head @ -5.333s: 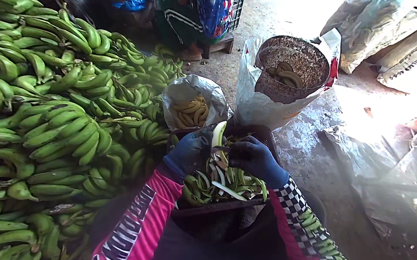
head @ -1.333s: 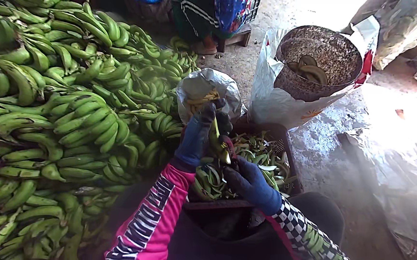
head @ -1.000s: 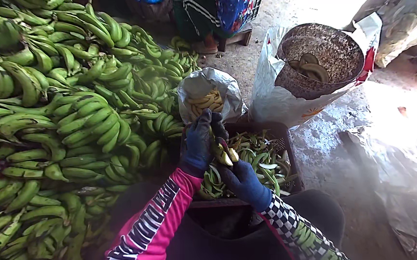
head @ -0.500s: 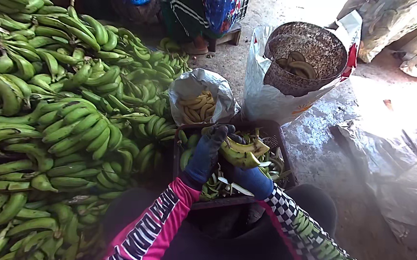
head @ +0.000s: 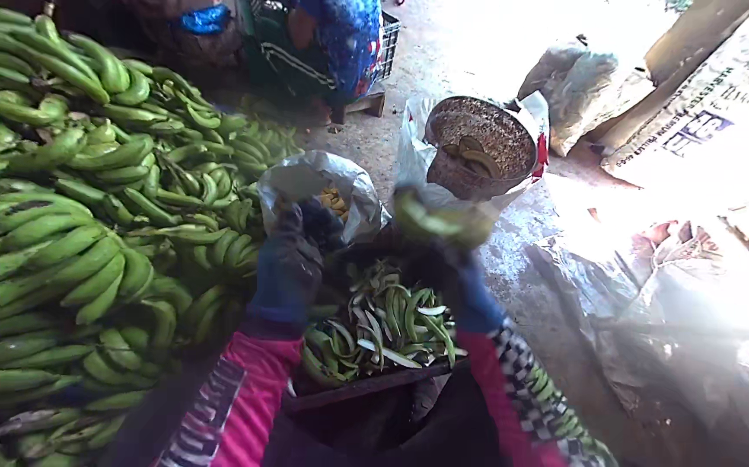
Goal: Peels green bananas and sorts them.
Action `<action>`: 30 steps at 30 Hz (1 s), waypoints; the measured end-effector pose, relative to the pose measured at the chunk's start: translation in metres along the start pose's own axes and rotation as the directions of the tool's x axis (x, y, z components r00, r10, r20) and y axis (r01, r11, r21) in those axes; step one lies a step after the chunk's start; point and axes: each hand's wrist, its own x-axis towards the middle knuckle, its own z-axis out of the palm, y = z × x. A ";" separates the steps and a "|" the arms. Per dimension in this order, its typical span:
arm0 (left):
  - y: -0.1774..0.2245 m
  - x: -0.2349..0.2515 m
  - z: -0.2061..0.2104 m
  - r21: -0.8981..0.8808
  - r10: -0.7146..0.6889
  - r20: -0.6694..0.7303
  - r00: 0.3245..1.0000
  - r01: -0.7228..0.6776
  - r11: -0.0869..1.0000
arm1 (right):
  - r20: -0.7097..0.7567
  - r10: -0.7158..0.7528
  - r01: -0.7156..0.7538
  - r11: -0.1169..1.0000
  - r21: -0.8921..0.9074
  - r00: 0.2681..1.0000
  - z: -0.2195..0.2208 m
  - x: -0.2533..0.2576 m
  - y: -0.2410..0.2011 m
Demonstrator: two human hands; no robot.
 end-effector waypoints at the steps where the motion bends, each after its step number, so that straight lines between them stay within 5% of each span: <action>1: 0.007 0.004 -0.002 -0.024 0.027 -0.010 1.000 -0.028 0.999 | -0.068 -0.065 0.066 0.998 0.015 0.996 -0.011 0.023 -0.018; 3: 0.020 0.007 -0.011 -0.035 0.070 -0.010 0.997 -0.070 0.997 | -0.113 -0.090 0.103 0.987 0.120 0.989 -0.033 0.074 -0.046; 5: 0.034 0.006 -0.020 -0.030 0.089 -0.035 0.995 -0.090 0.996 | -0.053 0.033 -0.013 0.940 0.342 0.998 -0.050 0.118 -0.057; 7: 0.048 0.006 -0.024 -0.049 0.101 -0.119 0.988 -0.107 0.993 | -0.026 0.114 -0.097 0.925 0.368 0.993 -0.047 0.128 -0.045; 10: 0.067 0.012 -0.036 -0.097 0.170 -0.179 0.969 -0.189 0.977 | -0.132 0.175 -0.191 0.975 -0.116 0.976 0.012 0.082 0.003; 14: 0.080 0.016 -0.049 -0.149 0.192 -0.194 0.962 -0.222 0.964 | 0.118 0.296 -0.091 0.606 -0.790 0.948 0.086 -0.006 0.122; 17: 0.080 0.012 -0.051 -0.116 0.187 -0.164 0.969 -0.207 0.971 | 0.150 0.523 -0.047 0.344 -0.938 0.839 0.119 -0.030 0.200; 19: 0.079 0.009 -0.053 -0.076 0.176 -0.165 0.970 -0.191 0.979 | 0.128 0.545 -0.041 0.287 -0.957 0.829 0.124 -0.035 0.223; 26: 0.083 -0.001 -0.050 0.091 0.142 -0.263 0.954 -0.122 0.988 | 0.105 0.565 -0.251 0.516 -0.819 0.818 0.083 -0.024 0.155; 30: 0.067 -0.004 -0.040 0.377 0.064 -0.195 0.979 0.015 0.926 | 0.020 0.509 -0.431 0.748 -0.505 0.861 0.035 -0.018 0.101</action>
